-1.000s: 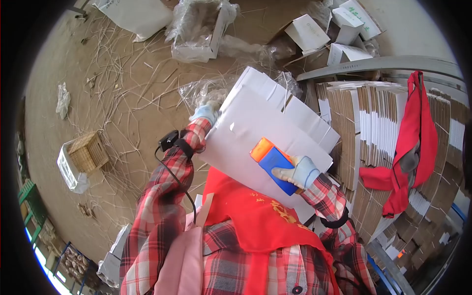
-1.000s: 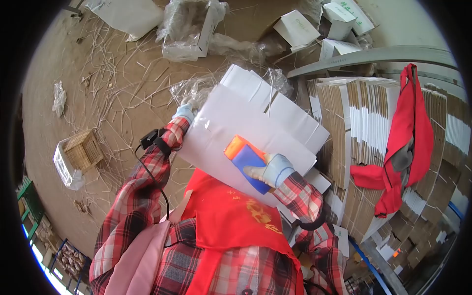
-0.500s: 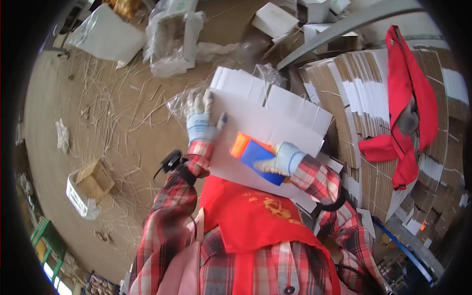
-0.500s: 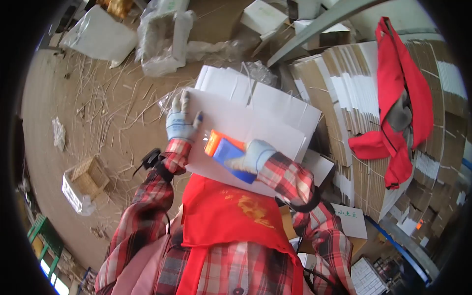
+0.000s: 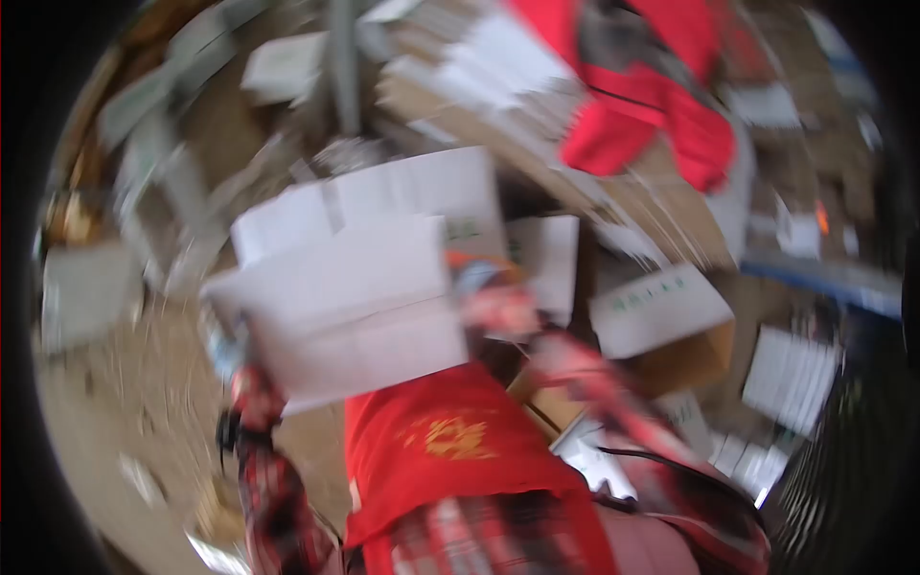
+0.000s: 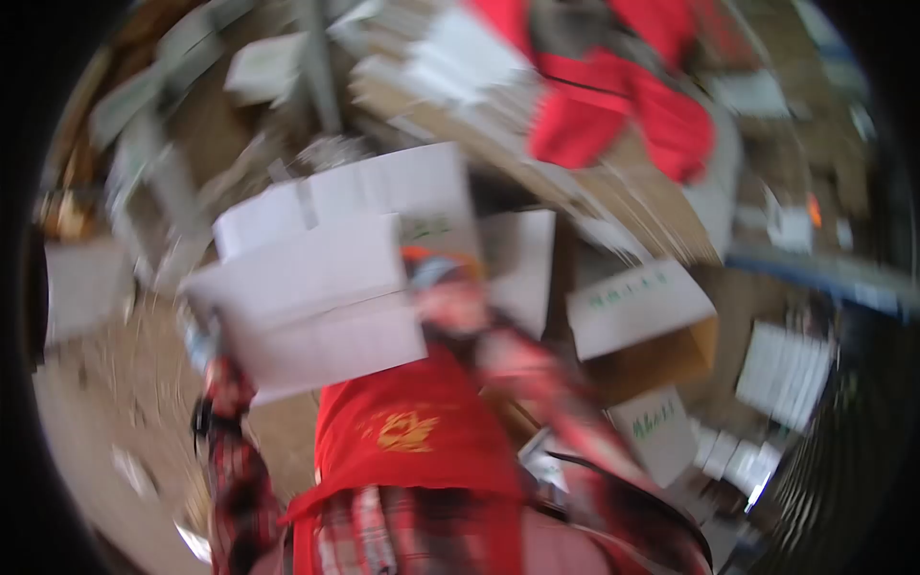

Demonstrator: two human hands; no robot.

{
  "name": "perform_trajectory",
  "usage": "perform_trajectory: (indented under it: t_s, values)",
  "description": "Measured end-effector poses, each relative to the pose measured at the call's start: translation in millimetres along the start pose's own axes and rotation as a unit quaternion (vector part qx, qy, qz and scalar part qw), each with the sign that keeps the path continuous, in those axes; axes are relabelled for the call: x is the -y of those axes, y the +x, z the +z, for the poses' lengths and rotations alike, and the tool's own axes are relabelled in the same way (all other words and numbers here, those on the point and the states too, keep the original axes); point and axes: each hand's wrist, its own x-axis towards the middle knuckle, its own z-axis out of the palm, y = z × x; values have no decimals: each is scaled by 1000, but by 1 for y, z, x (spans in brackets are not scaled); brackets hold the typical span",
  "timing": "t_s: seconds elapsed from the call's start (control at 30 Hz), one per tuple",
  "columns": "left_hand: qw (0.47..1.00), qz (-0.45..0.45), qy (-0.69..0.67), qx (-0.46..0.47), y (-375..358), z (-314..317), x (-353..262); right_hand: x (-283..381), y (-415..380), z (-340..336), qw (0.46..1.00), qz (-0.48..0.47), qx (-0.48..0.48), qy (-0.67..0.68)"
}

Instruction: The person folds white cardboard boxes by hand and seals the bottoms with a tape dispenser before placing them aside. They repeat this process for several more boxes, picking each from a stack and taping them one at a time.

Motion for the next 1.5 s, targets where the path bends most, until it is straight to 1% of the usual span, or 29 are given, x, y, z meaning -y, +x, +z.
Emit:
perform_trajectory:
  t_s: [0.07,0.17,0.23,0.3,0.37,0.47,0.5,0.57,0.6,0.63,0.7,0.73,0.8,0.83,0.9,0.97,1.03,1.07,1.1,1.17,1.2,1.23,1.27,1.3,1.33,1.37,1.4,1.47,1.5]
  values:
    - [999,21,8,-23,11,12,3,33,35,29,996,-19,-60,57]
    - [997,41,8,-60,26,22,-1,47,24,42,969,-22,-145,201]
    - [993,47,-18,-107,36,23,-12,40,-1,54,926,-35,-191,324]
    - [981,64,-95,-159,50,9,-37,29,-42,69,860,-45,-233,451]
    - [952,90,-218,-192,57,-11,-75,14,-79,102,779,-51,-268,564]
    - [871,154,-419,-207,51,-63,-157,-6,-133,158,649,-60,-326,684]
    - [838,186,-474,-196,44,-86,-188,-11,-154,179,596,-61,-351,720]
    - [773,274,-554,-141,16,-146,-252,-23,-203,226,486,-50,-415,768]
    - [786,322,-524,-57,1,-189,-278,-26,-227,249,430,-46,-450,781]
    - [736,364,-569,-50,-18,-214,-309,-31,-255,275,368,-37,-491,789]
    - [592,356,-722,-11,-63,-254,-372,-38,-312,324,239,-21,-582,777]
    - [546,372,-751,13,-81,-267,-398,-42,-342,347,173,-12,-631,757]
    - [488,446,-746,78,-120,-274,-435,-49,-403,390,49,2,-719,693]
    - [468,494,-724,116,-141,-274,-451,-55,-432,405,-1,7,-757,654]
    - [453,599,-632,194,-182,-262,-471,-58,-476,436,-78,11,-803,591]
    - [446,703,-492,254,-219,-232,-473,-57,-496,456,-117,21,-824,554]
    - [441,777,-345,288,-246,-188,-455,-47,-487,478,-125,39,-821,555]
    - [439,796,-288,300,-252,-164,-437,-43,-471,485,-113,54,-810,572]
    - [438,802,-252,319,-248,-141,-415,-41,-448,489,-93,70,-793,598]
    - [441,787,-221,371,-225,-98,-365,-38,-383,488,-27,112,-729,675]
    - [435,767,-238,407,-200,-79,-331,-36,-347,483,14,139,-689,711]
    - [429,742,-261,444,-172,-63,-294,-31,-310,471,48,195,-645,737]
    - [429,713,-283,478,-141,-51,-253,-35,-277,471,126,192,-609,759]
    - [447,670,-302,510,-112,-43,-210,-6,-268,425,206,156,-563,785]
    - [473,644,-314,513,-81,-32,-164,3,-252,400,278,155,-532,784]
    - [550,422,-320,646,-81,-50,-143,11,-228,374,347,159,-502,776]
    - [597,309,-313,671,-70,-46,-116,15,-207,347,411,168,-478,758]
    - [670,190,-290,656,-64,-26,-79,13,-171,303,518,193,-438,709]
    - [697,143,-281,645,-64,-15,-65,15,-160,287,553,201,-422,690]
